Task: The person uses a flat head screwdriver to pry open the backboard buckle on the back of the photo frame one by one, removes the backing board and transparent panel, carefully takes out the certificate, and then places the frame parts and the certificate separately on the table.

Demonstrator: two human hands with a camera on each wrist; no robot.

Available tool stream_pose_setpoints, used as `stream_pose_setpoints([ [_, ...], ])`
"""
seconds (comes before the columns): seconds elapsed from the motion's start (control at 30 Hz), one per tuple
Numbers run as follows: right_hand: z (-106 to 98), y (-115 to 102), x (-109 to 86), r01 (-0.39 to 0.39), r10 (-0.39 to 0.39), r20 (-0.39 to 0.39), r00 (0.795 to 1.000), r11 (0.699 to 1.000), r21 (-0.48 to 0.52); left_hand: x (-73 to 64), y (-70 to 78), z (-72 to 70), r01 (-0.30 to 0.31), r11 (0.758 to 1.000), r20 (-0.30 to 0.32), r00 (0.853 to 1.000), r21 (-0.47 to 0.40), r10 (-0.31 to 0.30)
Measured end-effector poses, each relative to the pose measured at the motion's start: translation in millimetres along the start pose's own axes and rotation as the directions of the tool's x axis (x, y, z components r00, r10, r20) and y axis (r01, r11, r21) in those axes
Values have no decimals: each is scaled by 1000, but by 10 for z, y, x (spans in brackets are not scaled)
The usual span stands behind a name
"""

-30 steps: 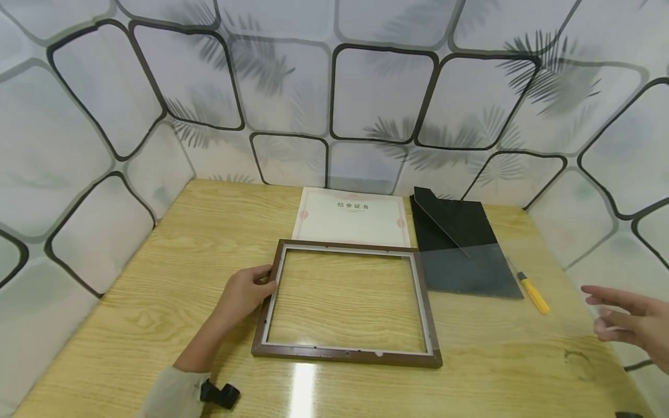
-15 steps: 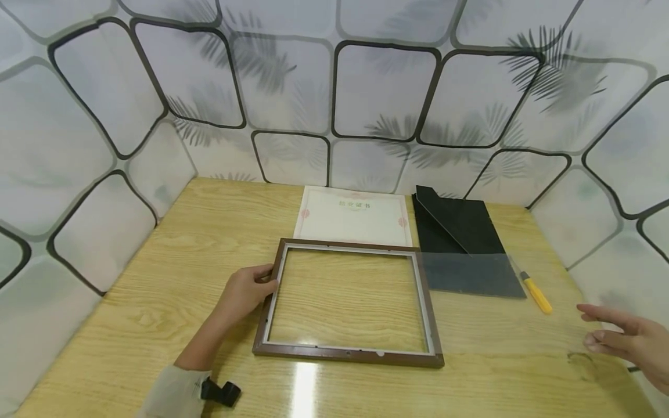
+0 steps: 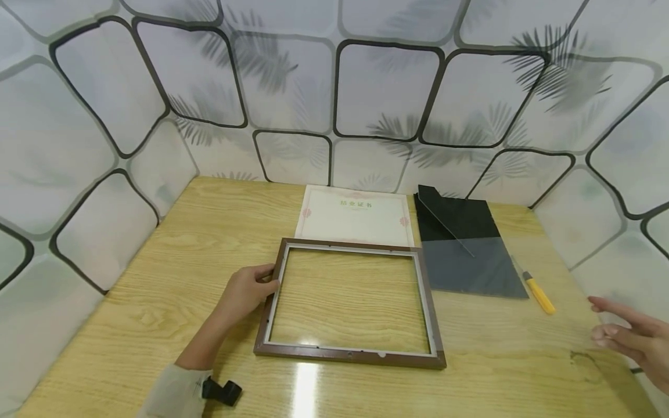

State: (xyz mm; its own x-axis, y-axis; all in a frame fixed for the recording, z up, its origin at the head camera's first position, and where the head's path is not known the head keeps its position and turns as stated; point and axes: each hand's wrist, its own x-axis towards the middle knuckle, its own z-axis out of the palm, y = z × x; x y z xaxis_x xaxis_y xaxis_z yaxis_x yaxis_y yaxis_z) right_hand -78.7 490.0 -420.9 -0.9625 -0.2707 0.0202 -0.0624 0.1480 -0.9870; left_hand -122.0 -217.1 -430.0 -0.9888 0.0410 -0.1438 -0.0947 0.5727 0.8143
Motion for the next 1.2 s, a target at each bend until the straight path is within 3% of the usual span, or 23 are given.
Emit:
stream_pose_setpoints([
  [0.2,148,-60,100,75,-74,-11,997,972,221,-1,-28,-4,-3,1000,-3,1000,-11,3],
  [0.33,360,-136,211,138,-129,-49,990,948,286,-8,-37,-6,-4,1000,-4,1000,-17,3],
  [0.47,532,-230,335,115,-108,-40,993,932,343,-16,-28,-6,1,1000,-7,1000,-21,-1],
  [0.57,625,-270,406,134,-137,-19,990,910,392,-13,-20,1,4,1000,-5,1000,-23,-5],
  [0.7,692,-307,452,185,-206,-7,978,862,472,-16,-8,11,7,1000,0,1000,-26,-7],
  [0.9,749,-339,483,215,-239,-31,970,798,563,-10,-1,15,14,1000,-4,1000,-20,-14],
  [1.1,809,-355,531,268,-319,-45,947,704,657,2,-6,14,6,1000,-4,1000,-17,-6],
  [1.2,860,-380,573,269,-323,-55,945,667,695,-3,-10,11,6,1000,-4,1000,-15,-6],
])
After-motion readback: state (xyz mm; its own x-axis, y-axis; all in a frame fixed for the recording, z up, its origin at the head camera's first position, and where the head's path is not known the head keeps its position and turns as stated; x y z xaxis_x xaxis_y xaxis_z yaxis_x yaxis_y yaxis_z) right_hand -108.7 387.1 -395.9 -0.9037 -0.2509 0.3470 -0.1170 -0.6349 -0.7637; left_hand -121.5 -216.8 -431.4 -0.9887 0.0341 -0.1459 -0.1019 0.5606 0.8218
